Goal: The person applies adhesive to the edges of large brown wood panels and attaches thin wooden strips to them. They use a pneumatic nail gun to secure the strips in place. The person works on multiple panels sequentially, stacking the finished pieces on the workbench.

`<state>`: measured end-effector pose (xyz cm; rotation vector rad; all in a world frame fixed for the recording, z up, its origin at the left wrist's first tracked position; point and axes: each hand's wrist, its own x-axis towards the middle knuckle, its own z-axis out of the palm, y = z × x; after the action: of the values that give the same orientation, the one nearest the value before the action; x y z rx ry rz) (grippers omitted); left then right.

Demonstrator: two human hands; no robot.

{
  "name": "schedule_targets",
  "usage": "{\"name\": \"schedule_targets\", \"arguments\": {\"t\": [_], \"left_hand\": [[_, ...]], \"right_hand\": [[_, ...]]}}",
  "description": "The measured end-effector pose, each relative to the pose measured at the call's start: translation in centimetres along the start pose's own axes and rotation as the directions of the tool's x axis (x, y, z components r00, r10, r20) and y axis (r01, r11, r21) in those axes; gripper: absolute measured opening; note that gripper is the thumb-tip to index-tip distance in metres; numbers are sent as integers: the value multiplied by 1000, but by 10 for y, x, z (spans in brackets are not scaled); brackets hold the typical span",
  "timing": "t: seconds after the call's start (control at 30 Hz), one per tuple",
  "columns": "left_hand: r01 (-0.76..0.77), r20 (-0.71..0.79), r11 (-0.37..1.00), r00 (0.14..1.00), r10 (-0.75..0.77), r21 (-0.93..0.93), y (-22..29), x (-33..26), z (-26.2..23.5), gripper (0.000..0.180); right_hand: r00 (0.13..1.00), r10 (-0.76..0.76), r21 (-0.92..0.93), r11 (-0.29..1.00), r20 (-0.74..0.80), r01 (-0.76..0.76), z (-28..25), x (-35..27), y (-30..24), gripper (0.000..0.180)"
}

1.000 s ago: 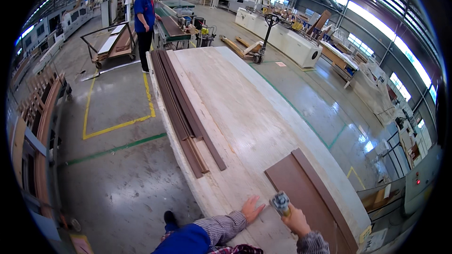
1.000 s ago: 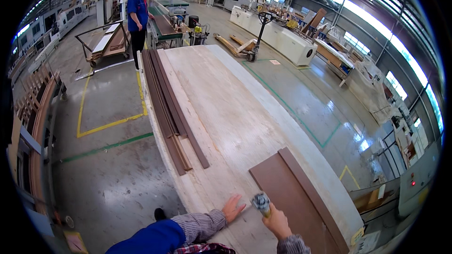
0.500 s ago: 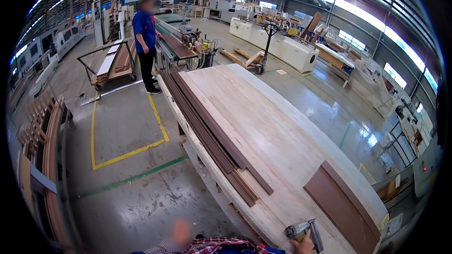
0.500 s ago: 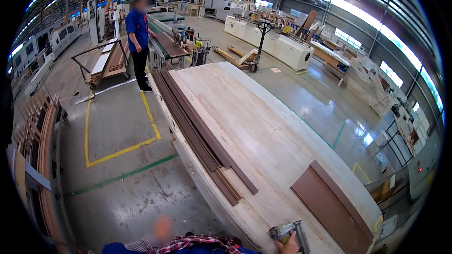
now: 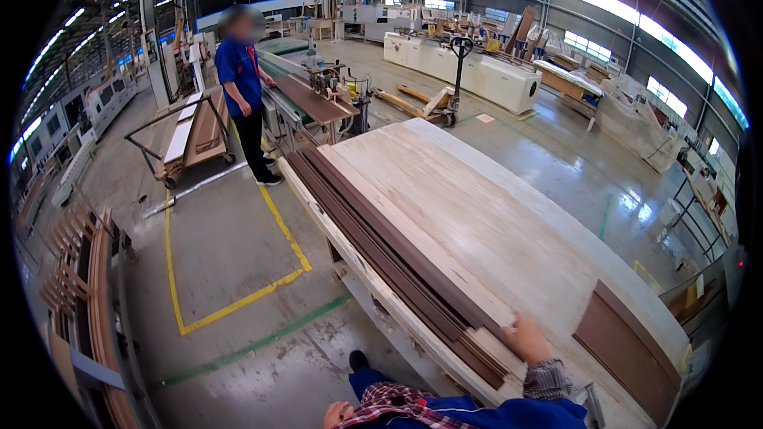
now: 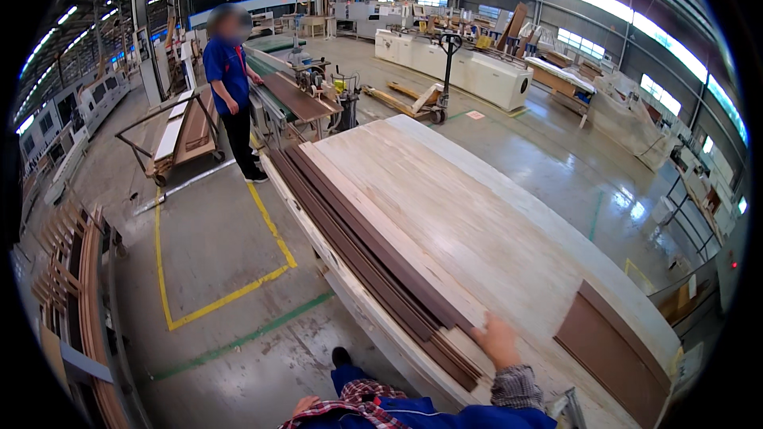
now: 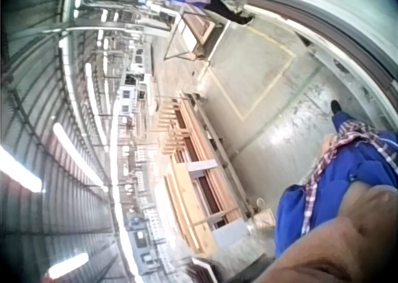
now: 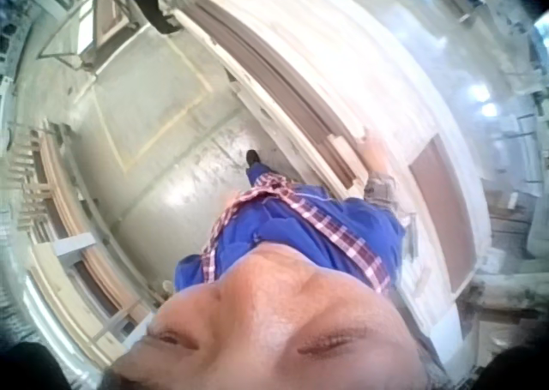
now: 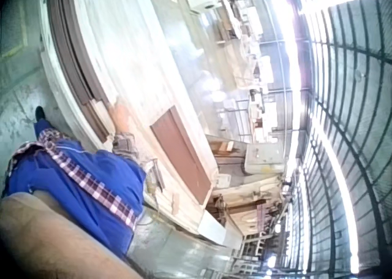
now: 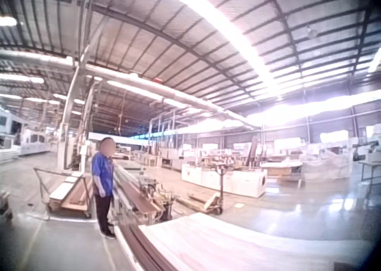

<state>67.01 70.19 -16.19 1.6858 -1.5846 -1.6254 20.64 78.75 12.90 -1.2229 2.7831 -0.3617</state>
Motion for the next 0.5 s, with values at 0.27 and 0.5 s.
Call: {"name": "schedule_targets", "arguments": {"t": [0.27, 0.5], "left_hand": [[191, -182, 981, 966, -181, 34, 86, 121, -137, 37], [233, -188, 973, 955, -228, 2, 132, 226, -182, 37]], "right_hand": [[918, -373, 353, 884, 132, 308, 72, 116, -221, 35], [796, -571, 464, 770, 200, 437, 114, 188, -318, 33]]}}
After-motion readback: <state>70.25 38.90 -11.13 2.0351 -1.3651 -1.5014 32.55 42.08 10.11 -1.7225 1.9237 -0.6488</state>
